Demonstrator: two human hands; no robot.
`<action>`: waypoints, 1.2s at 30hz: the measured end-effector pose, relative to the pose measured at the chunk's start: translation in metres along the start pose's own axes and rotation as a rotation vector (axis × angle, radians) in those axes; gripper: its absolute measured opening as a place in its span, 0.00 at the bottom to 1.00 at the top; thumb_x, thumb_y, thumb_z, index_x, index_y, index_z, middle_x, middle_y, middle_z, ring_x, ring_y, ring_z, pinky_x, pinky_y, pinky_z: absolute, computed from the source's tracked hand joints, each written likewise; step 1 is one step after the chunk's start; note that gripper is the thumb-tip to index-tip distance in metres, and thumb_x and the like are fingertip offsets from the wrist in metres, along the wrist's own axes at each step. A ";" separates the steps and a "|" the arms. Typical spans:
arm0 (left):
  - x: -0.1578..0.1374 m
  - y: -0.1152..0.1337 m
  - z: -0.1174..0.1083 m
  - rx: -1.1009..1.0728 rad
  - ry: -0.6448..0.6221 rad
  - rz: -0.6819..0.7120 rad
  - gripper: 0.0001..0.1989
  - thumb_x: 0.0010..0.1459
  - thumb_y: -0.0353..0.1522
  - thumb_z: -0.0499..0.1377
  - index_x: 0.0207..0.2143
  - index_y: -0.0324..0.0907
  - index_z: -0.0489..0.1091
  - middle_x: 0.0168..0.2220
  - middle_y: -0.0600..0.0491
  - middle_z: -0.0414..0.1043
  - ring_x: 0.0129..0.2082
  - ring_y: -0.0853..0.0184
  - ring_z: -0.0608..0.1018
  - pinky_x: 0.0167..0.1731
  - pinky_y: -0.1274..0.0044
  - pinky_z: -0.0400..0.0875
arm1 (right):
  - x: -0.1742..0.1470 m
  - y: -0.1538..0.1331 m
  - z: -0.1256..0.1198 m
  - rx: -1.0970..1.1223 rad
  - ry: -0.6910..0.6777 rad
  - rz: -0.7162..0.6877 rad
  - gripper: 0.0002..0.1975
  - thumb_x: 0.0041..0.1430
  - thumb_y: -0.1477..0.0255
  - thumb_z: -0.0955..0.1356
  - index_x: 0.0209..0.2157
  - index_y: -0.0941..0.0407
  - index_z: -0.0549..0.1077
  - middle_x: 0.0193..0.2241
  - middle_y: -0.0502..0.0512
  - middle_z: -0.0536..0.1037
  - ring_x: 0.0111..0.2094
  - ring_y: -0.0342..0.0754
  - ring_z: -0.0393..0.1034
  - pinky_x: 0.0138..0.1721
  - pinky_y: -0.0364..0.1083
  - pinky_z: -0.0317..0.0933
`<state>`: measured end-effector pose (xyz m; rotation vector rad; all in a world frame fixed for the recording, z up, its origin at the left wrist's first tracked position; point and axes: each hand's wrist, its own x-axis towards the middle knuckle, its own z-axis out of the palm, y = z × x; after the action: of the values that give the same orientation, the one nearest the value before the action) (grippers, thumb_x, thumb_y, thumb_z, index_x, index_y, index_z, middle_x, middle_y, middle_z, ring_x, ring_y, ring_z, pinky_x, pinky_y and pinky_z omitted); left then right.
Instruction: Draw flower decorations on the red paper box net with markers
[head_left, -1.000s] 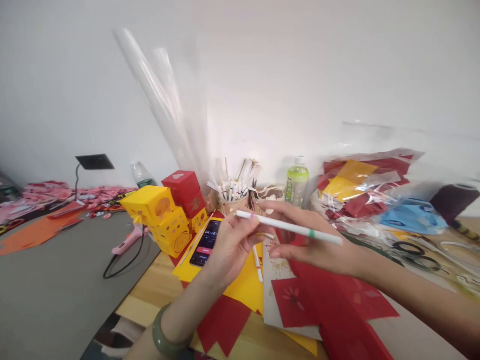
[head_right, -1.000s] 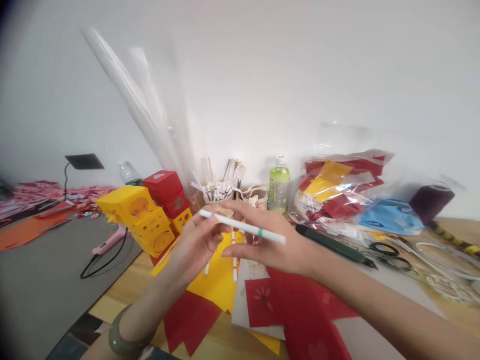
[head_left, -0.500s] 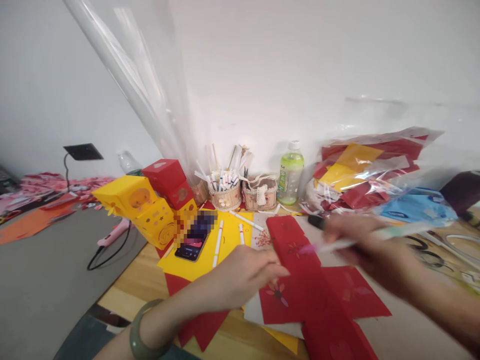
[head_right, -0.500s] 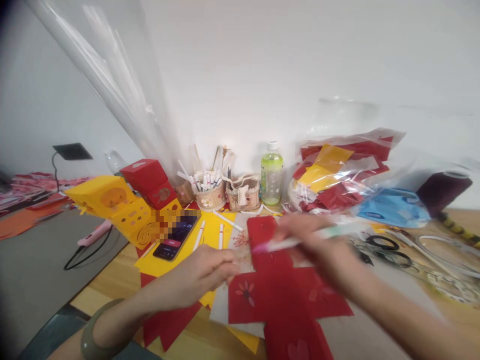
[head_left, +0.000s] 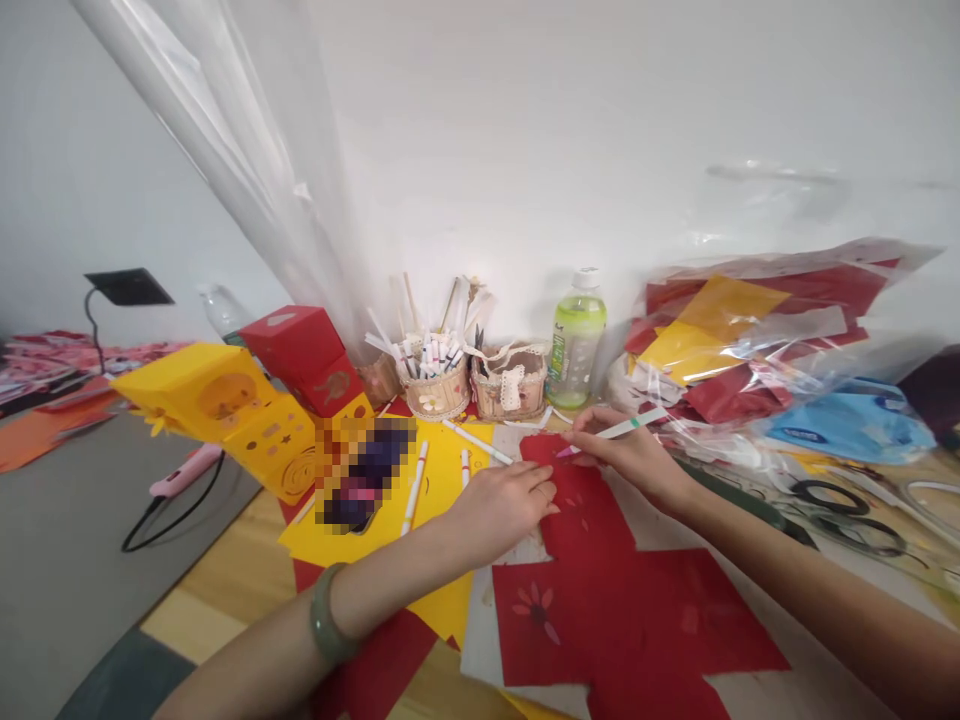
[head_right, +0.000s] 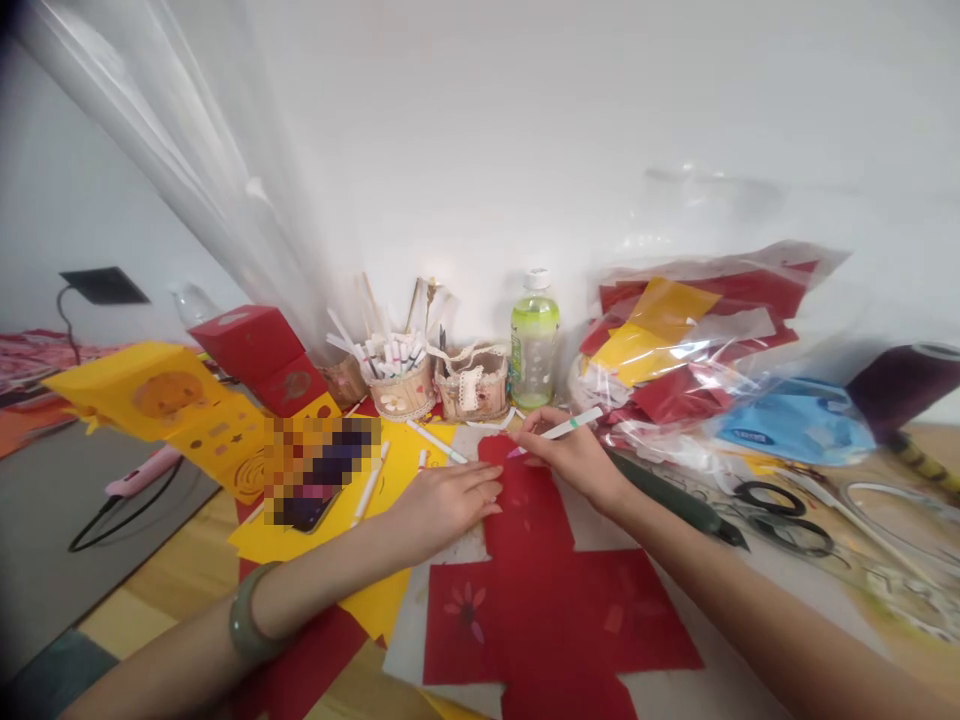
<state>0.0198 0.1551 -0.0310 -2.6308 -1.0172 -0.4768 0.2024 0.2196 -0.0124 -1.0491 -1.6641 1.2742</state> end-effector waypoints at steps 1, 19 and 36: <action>-0.001 -0.001 0.005 0.015 0.001 0.019 0.10 0.59 0.32 0.56 0.37 0.33 0.71 0.43 0.45 0.74 0.44 0.61 0.76 0.41 0.73 0.72 | 0.003 0.005 0.000 -0.017 -0.008 -0.024 0.14 0.46 0.62 0.71 0.24 0.56 0.65 0.22 0.46 0.66 0.24 0.42 0.62 0.25 0.42 0.58; -0.012 -0.001 0.024 0.093 0.071 0.075 0.13 0.63 0.33 0.51 0.39 0.33 0.72 0.44 0.46 0.74 0.45 0.64 0.75 0.45 0.76 0.71 | -0.003 0.031 -0.007 -0.295 -0.022 -0.222 0.12 0.55 0.69 0.65 0.21 0.55 0.60 0.20 0.46 0.64 0.24 0.43 0.57 0.25 0.42 0.52; -0.014 -0.002 0.026 0.076 0.024 0.066 0.13 0.62 0.32 0.52 0.43 0.32 0.70 0.47 0.43 0.72 0.48 0.63 0.74 0.47 0.74 0.70 | -0.002 0.028 -0.005 -0.296 -0.018 -0.226 0.11 0.53 0.73 0.65 0.20 0.55 0.60 0.19 0.47 0.64 0.23 0.42 0.57 0.24 0.42 0.52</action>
<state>0.0140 0.1576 -0.0595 -2.5765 -0.9190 -0.4446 0.2124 0.2239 -0.0392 -0.9859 -1.9654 0.9128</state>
